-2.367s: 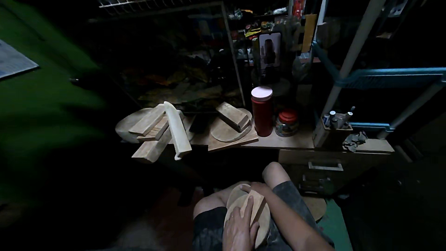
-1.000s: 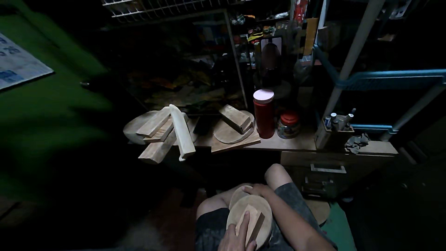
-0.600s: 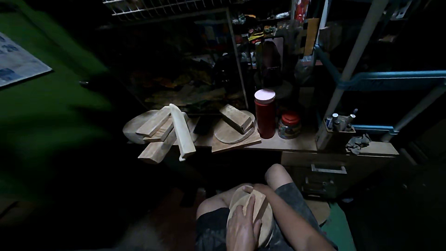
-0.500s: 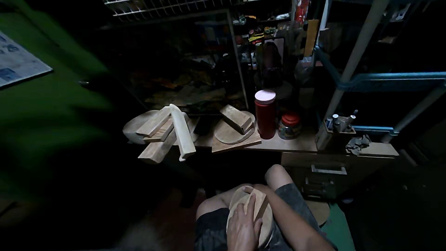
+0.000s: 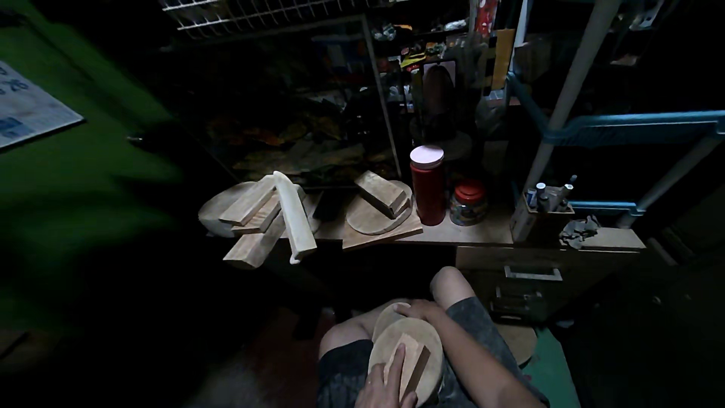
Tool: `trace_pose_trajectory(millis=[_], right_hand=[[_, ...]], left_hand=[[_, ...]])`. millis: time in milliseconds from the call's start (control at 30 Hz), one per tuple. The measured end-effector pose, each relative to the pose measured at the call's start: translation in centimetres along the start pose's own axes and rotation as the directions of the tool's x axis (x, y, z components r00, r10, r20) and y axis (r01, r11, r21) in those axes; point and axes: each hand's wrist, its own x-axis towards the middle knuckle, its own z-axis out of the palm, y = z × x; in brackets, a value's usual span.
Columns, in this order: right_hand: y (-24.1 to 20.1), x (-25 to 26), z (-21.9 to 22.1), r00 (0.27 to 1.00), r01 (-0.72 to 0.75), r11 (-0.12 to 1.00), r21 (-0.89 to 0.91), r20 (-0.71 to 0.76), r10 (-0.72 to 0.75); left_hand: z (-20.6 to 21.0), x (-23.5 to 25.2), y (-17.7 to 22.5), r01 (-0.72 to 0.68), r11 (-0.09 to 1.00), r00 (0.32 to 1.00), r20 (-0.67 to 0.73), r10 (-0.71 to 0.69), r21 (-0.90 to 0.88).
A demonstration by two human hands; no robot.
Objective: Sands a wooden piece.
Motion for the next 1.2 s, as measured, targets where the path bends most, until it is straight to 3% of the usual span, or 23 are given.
trace_pose_trajectory(millis=[300,400,467,500,600,733,933,1200], right_hand=[[0.1,0.2,0.0,0.999,0.034,0.999,0.031,0.007,-0.035],[3.4,2.9,1.8,0.959,0.280,0.925,0.258,-0.116,-0.258],[4.0,2.3,3.0,0.941,0.330,0.833,0.444,-0.229,-0.250],[3.6,1.5,3.0,0.941,0.324,0.832,0.451,-0.244,-0.234],[1.7,-0.8,1.5,0.959,0.263,0.942,0.207,-0.159,-0.232],[0.2,0.2,0.0,0.999,0.034,0.999,-0.009,-0.007,-0.035],[0.3,0.9,0.2,1.000,-0.001,1.000,-0.018,0.002,0.001],[0.5,1.6,0.3,1.000,0.005,1.000,0.014,-0.010,-0.005]], left_hand=[[-0.2,3.4,2.0,0.002,1.000,0.999,-0.036,-0.001,0.018],[-0.6,5.2,3.0,0.043,0.998,0.999,0.029,-0.044,0.034],[-0.8,5.6,3.2,0.049,0.998,0.998,0.035,-0.051,0.037],[-0.8,5.6,3.2,0.047,0.998,0.998,0.031,-0.049,0.038],[-0.4,4.6,2.7,0.025,0.999,1.000,0.014,-0.025,0.028],[-0.1,2.3,1.5,-0.024,0.999,1.000,-0.011,0.024,0.028],[0.1,-0.3,-0.5,-0.025,1.000,0.999,-0.022,0.026,0.015],[-0.3,1.8,0.7,-0.002,1.000,0.999,-0.045,0.002,0.000]])
